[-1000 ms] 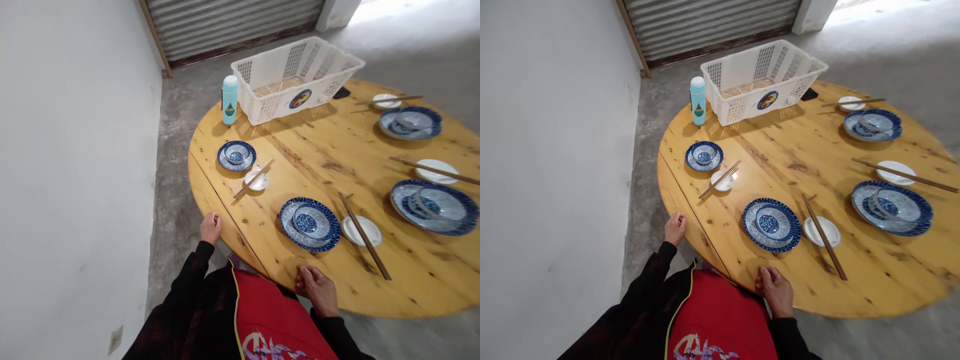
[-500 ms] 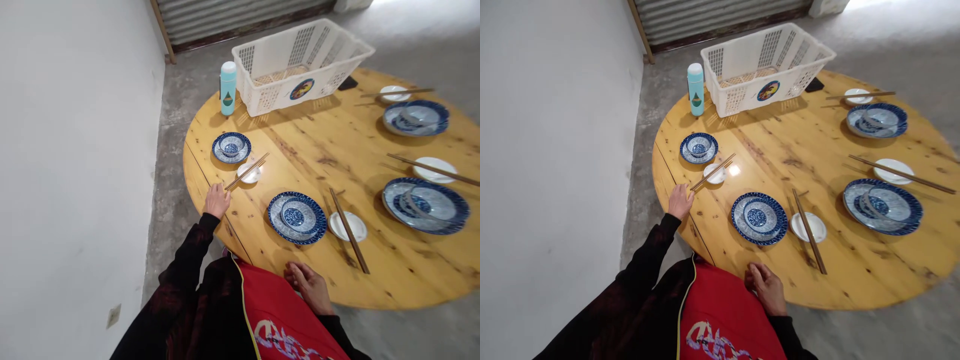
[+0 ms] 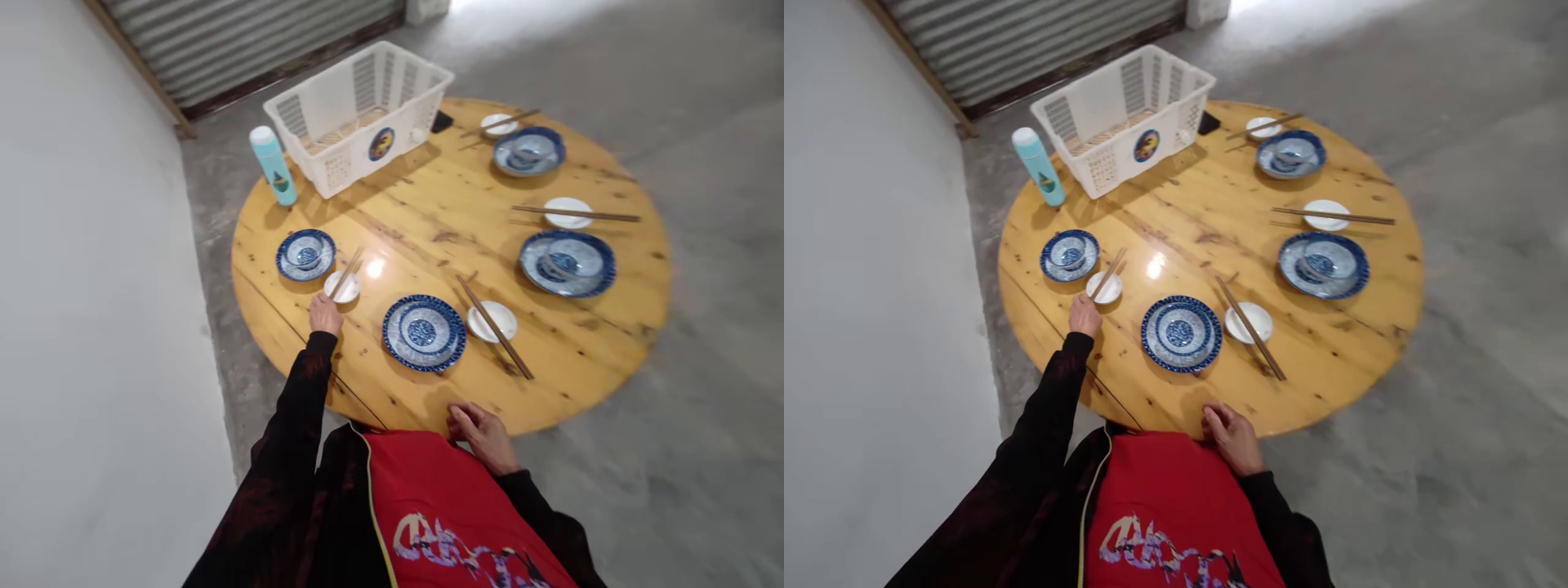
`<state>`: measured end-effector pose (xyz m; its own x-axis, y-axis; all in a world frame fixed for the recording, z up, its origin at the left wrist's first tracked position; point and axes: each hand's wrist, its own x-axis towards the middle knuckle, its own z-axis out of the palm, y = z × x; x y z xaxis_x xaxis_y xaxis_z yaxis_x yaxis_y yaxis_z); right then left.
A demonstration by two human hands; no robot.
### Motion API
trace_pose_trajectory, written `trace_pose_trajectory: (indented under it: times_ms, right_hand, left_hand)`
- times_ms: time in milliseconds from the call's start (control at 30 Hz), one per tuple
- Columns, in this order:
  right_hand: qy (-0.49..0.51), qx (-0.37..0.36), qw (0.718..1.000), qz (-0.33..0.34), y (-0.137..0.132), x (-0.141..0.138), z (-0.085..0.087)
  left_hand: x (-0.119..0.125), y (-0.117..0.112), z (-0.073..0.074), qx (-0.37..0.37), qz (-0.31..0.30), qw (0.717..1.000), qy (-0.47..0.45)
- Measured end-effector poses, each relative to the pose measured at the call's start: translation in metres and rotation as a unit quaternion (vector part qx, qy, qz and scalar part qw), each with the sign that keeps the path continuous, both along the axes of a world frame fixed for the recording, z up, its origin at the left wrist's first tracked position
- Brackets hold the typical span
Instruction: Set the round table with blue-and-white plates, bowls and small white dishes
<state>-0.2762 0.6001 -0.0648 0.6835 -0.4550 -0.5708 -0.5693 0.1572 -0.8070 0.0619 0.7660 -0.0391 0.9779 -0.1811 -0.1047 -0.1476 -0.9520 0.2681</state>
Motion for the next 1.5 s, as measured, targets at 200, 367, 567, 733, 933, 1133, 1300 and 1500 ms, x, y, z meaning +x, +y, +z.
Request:
trace_pose_trajectory:
  times_ms: [200, 367, 567, 733, 933, 1133, 1300, 1500]
  right_hand:
    - [-0.053, -0.192, 0.978, -0.059, -0.024, 0.011, 0.014]
    - [-0.025, -0.490, 0.862, -0.127, -0.090, 0.024, 0.012]
    - [0.165, -0.512, 0.841, 0.054, -0.129, 0.045, -0.001]
    - [0.264, -0.452, 0.840, 0.140, -0.115, 0.062, 0.008]
    - [0.156, -0.340, 0.924, 0.080, -0.085, 0.062, 0.017]
    - [-0.125, -0.140, 0.982, -0.020, -0.028, 0.047, 0.040]
    - [-0.147, -0.168, 0.975, -0.020, -0.003, 0.047, 0.055]
    - [-0.162, -0.145, 0.976, -0.004, 0.012, 0.051, 0.066]
  left_hand:
    - [-0.003, 0.007, 0.011, -0.017, 0.043, 0.998, 0.032]
    - [-0.038, 0.018, 0.020, -0.085, 0.072, 0.993, 0.031]
    - [-0.103, 0.004, 0.019, -0.380, 0.006, 0.918, 0.118]
    - [-0.152, -0.033, 0.028, -0.538, -0.011, 0.768, 0.348]
    - [-0.183, -0.083, 0.034, -0.582, 0.002, 0.672, 0.458]
    - [-0.189, -0.116, 0.040, -0.630, 0.064, 0.658, 0.408]
    - [-0.195, -0.119, 0.053, -0.651, 0.026, 0.630, 0.422]
    - [-0.200, -0.102, 0.061, -0.655, -0.012, 0.616, 0.437]
